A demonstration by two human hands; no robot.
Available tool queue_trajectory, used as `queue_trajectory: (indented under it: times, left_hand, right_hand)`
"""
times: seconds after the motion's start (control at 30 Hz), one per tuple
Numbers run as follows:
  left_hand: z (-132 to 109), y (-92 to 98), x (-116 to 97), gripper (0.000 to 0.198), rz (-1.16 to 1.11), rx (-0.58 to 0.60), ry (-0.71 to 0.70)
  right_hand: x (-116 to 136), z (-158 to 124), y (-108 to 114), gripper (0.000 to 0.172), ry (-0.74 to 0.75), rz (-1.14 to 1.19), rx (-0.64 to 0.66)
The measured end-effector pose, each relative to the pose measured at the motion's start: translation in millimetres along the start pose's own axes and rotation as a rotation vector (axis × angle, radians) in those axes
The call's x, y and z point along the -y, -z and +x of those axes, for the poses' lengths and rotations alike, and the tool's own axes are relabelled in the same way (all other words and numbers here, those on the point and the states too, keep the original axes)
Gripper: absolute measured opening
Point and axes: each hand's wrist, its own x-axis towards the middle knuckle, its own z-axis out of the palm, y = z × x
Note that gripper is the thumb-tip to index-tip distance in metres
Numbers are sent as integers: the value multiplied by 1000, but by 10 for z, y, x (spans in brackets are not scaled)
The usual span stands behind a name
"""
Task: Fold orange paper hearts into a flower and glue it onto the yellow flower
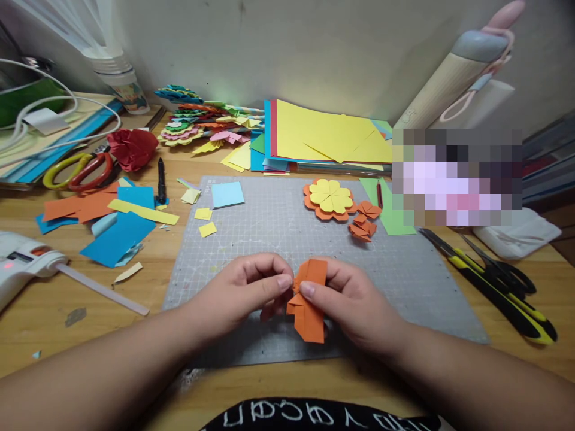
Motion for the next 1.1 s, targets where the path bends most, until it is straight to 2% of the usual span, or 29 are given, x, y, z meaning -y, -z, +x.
queue_trajectory:
  times: [0.1,0.27,0.53,0.7,0.9,1.0,1.1]
  left_hand:
    - [-21,-20,-4,27,92,27,-34]
    - [-44,-44,-46,27,209,22,-64]
    - [-52,-61,-44,27,222,-18,-73]
    - [-64,-93,-60,26,212,-34,-11]
    - [-81,-93,-64,28,229,-74,-70]
    - [-57,-76,-25,29,176,-62,-77]
    - [-35,-60,5,27,114,-55,-73]
  right_hand:
    - [-16,-5,6,19,-47,69,21]
    - [-57,-4,2,19,-41,173,83]
    - [-80,-5,-22,22,-42,200,128]
    - [-93,-25,-50,26,-93,191,170]
    - [-74,-26,-53,27,-139,184,223]
    - [-93,-10,-27,26,-131,175,187]
    - [-107,14,9,23,-70,171,84]
